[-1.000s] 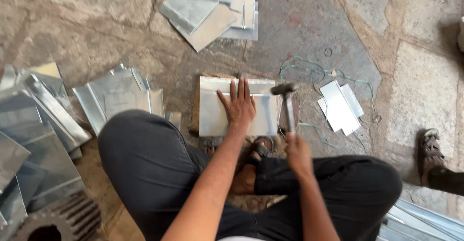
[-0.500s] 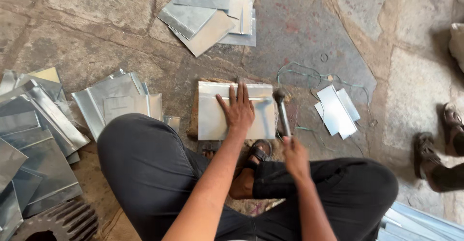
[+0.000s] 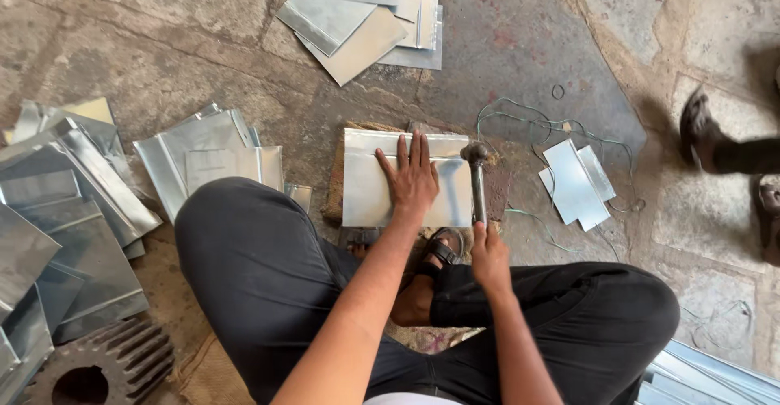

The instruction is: The person hammers metal sheets by hand. They position individual sheets on a wooden block and strike them repeatedly with a hammer to flatten or shape them.

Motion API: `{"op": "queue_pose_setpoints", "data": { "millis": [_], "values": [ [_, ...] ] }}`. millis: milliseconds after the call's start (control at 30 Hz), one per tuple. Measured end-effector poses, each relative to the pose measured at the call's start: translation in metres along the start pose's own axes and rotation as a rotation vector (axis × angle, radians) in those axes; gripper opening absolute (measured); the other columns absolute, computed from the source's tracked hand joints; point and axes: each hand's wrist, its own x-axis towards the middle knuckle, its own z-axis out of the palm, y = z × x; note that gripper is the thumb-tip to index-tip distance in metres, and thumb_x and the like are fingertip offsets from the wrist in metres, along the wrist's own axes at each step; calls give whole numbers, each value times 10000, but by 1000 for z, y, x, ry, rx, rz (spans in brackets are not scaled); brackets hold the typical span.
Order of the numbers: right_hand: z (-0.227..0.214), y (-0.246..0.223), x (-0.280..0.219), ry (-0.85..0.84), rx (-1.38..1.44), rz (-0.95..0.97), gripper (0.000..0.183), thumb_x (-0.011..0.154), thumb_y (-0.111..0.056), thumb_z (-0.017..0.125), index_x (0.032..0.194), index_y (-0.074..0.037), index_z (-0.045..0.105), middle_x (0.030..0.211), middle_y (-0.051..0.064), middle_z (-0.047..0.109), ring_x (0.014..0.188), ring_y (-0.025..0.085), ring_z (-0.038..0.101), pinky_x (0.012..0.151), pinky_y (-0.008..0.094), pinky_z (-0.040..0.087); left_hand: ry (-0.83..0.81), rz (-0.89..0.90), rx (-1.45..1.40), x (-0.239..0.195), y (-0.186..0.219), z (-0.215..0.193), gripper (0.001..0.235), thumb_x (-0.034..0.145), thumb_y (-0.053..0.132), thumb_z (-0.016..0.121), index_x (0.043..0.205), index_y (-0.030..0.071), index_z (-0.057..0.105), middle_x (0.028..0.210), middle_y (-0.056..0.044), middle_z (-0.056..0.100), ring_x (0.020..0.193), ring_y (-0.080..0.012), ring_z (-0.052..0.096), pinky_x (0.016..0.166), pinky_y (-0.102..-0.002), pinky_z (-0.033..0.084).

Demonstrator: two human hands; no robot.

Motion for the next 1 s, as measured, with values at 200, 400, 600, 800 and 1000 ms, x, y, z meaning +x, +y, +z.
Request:
{"op": "queue_pose_setpoints", "data": {
  "millis": [200,400,600,800,1000],
  "values": [
    [6,5,7,-72,196,140,510,1079,-441,445,900,-1,631,654,118,594,601,229,580,581,399,474,78,-54,-58,-10,-21,-17,735,1024,509,368,1643,162,176,1733,-40,114,1583,-269,99,1234,-719,11],
    [-12,-3,-4,-128,543,252,400,1048,-418,533,933,-43,610,639,1,499,499,93,423,426,279,327,346,-605,-357,-44,-69,-8,859,943,532,604,1593,58,303,1611,-215,307,1484,-421,290,1139,-723,224],
    [-33,-50,-3,-88,920,382,345,1049,-406,526,976,-69,533,621,-49,417,447,55,333,379,232,253,212,-635,-561,-17,-77,-16,654,939,406,691,1524,231,458,1563,-154,421,1437,-407,435,1122,-750,265],
    [-72,-51,-3,120,1019,376,295,1042,-366,559,932,-119,440,630,-40,387,448,49,320,375,234,259,-66,-231,-328,28,-52,-46,587,884,460,750,1422,403,522,1719,-103,46,1583,-427,0,1101,-842,24],
    [-78,-49,-6,175,975,279,299,1039,-352,549,909,-116,420,627,-44,387,451,47,342,366,237,283,28,-184,-186,61,-18,-77,1074,816,582,743,1647,341,106,1717,-123,-75,1583,-368,-48,1150,-815,-27]
  ]
}}
